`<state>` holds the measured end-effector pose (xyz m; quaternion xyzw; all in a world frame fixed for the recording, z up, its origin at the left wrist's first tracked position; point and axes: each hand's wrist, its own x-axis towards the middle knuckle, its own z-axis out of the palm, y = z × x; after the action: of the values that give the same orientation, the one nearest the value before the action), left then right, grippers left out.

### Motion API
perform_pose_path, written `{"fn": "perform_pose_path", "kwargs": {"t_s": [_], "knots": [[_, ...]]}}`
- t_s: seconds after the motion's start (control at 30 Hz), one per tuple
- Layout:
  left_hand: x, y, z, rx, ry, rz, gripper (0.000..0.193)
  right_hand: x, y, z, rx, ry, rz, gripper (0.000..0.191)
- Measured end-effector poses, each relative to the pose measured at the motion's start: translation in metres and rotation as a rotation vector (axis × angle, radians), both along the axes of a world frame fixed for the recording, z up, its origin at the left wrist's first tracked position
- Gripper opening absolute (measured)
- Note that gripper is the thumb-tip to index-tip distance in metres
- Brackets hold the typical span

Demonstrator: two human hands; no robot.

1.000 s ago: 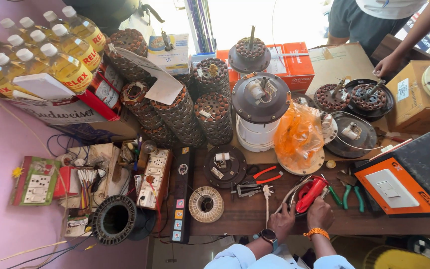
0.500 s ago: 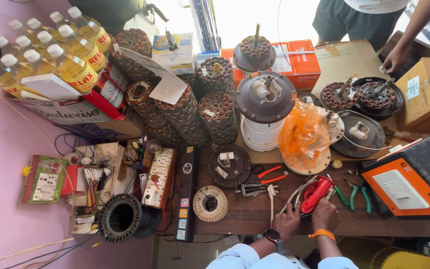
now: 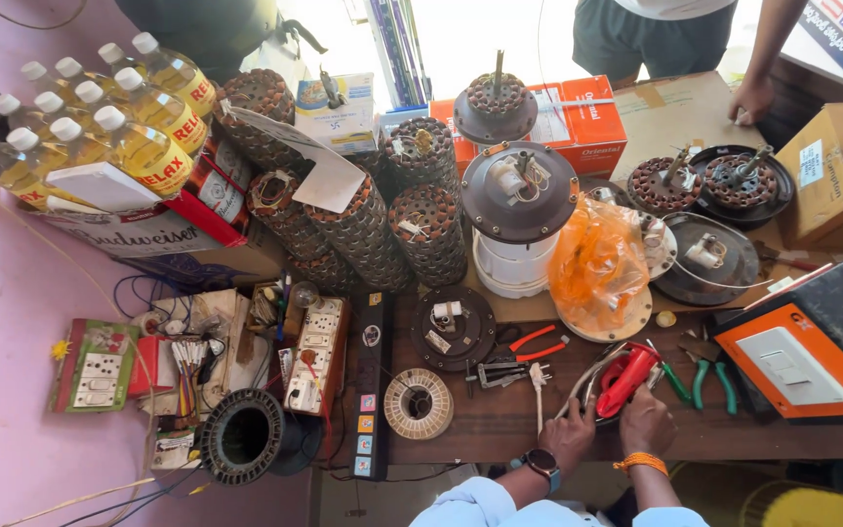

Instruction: The person repairs a red electric iron by manipulating its internal wiring and components. They use pliers and a screwdriver to adjust connections, test the device, and secure the casing. The task involves handling wires, the iron body, and various tools on a cluttered workbench.

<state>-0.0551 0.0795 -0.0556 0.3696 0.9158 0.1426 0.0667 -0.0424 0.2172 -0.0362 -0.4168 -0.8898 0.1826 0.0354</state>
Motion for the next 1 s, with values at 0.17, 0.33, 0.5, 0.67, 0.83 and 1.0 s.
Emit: {"fn": "perform_pose_path", "kwargs": {"t_s": [0.17,0.33,0.5,0.67,0.83,1.0], "knots": [[-0.001,0.000,0.002,0.012,0.005,0.014,0.060,0.001,0.000,0.008,-0.246,0.143,-0.068,0.023],[0.003,0.000,0.002,0.026,0.009,0.024,0.057,-0.010,0.013,0.008,-0.182,0.020,-0.006,0.024],[0.002,-0.002,0.004,0.016,-0.010,0.012,0.058,-0.009,0.010,0.006,-0.111,-0.058,-0.039,0.020],[0.004,-0.004,0.007,0.007,0.013,0.005,0.060,-0.004,-0.002,0.009,0.001,-0.076,-0.022,0.020],[0.002,-0.005,0.009,-0.003,-0.005,-0.009,0.065,-0.003,-0.003,0.013,-0.207,0.053,-0.085,0.023],[0.003,-0.003,0.011,0.023,-0.021,0.019,0.058,-0.005,0.013,0.011,-0.203,0.008,-0.040,0.027]]}}
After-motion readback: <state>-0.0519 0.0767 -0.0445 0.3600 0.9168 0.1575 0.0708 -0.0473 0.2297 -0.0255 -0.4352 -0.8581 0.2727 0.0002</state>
